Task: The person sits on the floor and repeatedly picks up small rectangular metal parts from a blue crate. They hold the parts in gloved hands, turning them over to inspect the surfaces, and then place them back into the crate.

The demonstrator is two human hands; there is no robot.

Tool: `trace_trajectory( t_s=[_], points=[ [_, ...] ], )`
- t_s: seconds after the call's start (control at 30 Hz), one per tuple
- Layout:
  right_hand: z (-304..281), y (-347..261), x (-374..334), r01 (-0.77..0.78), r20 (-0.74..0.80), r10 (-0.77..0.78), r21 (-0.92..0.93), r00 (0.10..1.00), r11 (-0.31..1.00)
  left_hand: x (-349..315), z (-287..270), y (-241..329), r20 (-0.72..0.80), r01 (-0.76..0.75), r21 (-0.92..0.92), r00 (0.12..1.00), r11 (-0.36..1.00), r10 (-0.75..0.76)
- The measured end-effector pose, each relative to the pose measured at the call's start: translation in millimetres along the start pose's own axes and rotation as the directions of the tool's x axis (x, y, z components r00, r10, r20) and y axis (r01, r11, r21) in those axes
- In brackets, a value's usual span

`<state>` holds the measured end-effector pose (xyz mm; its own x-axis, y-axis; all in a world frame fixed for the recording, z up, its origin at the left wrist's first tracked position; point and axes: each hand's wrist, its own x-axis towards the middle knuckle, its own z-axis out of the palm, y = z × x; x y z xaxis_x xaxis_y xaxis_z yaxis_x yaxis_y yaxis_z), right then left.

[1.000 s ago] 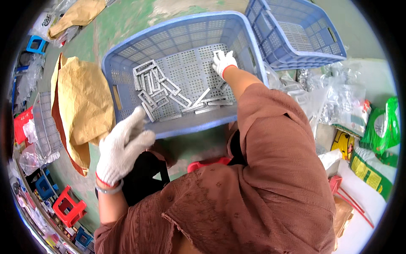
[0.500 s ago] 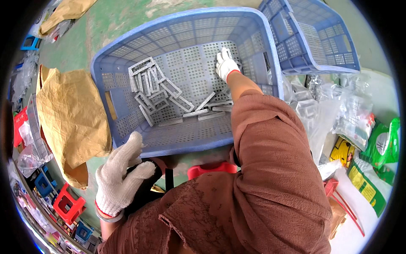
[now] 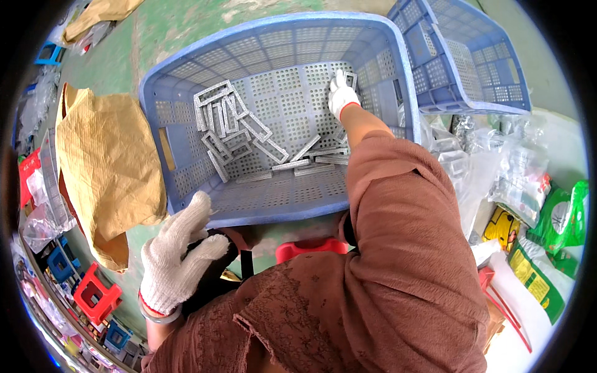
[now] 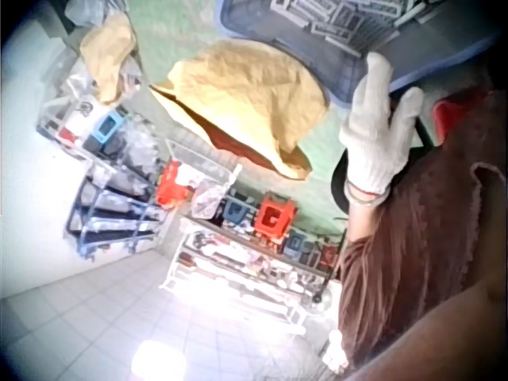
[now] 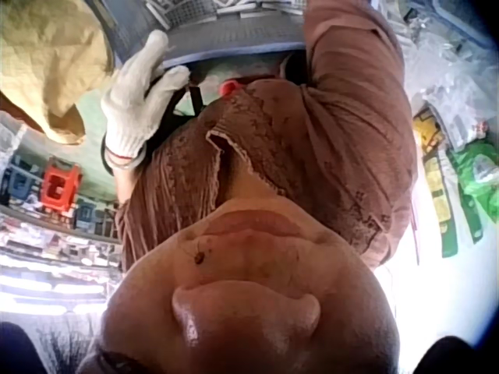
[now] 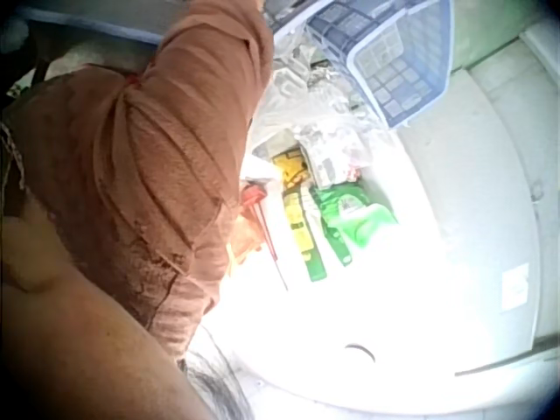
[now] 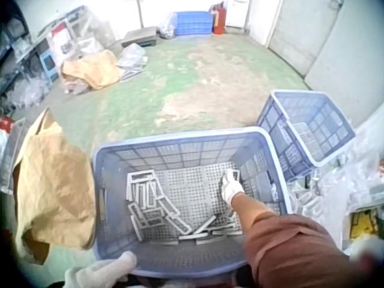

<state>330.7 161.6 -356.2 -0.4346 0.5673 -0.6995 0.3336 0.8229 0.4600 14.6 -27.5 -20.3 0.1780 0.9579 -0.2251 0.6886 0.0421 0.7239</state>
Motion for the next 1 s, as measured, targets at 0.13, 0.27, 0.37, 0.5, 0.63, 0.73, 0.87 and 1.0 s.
trace_trajectory(
  t_s=[0.13, 0.27, 0.37, 0.5, 0.63, 0.73, 0.87, 1.0],
  points=[
    [15, -2, 19, -0.011, 0.049, 0.012, -0.006, 0.999, 1.0, 1, -1, 3, 0.016, 0.02, -0.025, 1.0, 0.999, -0.019],
    [-10, 12, 2, -0.01, 0.173, -0.012, 0.127, 0.985, 0.992, -1, 0, -2, -0.01, -0.002, -0.008, 1.0, 1.0, 0.002],
    [-18, 15, -2, -0.027, 0.18, 0.011, 0.089, 0.984, 0.996, -1, 1, -5, -0.019, -0.027, -0.004, 0.999, 1.0, 0.027],
    [-13, 8, 2, -0.016, 0.105, 0.017, -0.014, 0.994, 1.0, 1, -2, 1, 0.02, 0.02, 0.005, 1.0, 1.0, -0.02],
    [-20, 15, -5, 0.025, 0.03, -0.025, 0.016, 0.999, 1.0, 0, -2, 1, 0.014, 0.025, 0.026, 1.0, 0.999, -0.025],
    [-13, 17, -12, 0.066, 0.03, -0.067, 0.014, 0.997, 0.998, 1, -1, -4, 0.008, -0.028, 0.044, 1.0, 0.999, 0.028],
    [2, 10, 2, 0.002, 0.042, -0.006, 0.091, 0.999, 0.996, 2, -3, 1, 0.034, -0.015, 0.069, 0.999, 0.998, 0.013],
    [11, 8, 15, 0.029, 0.078, -0.033, 0.058, 0.996, 0.998, 2, -4, 5, 0.072, 0.083, 0.01, 0.994, 0.997, -0.083]
  ],
)
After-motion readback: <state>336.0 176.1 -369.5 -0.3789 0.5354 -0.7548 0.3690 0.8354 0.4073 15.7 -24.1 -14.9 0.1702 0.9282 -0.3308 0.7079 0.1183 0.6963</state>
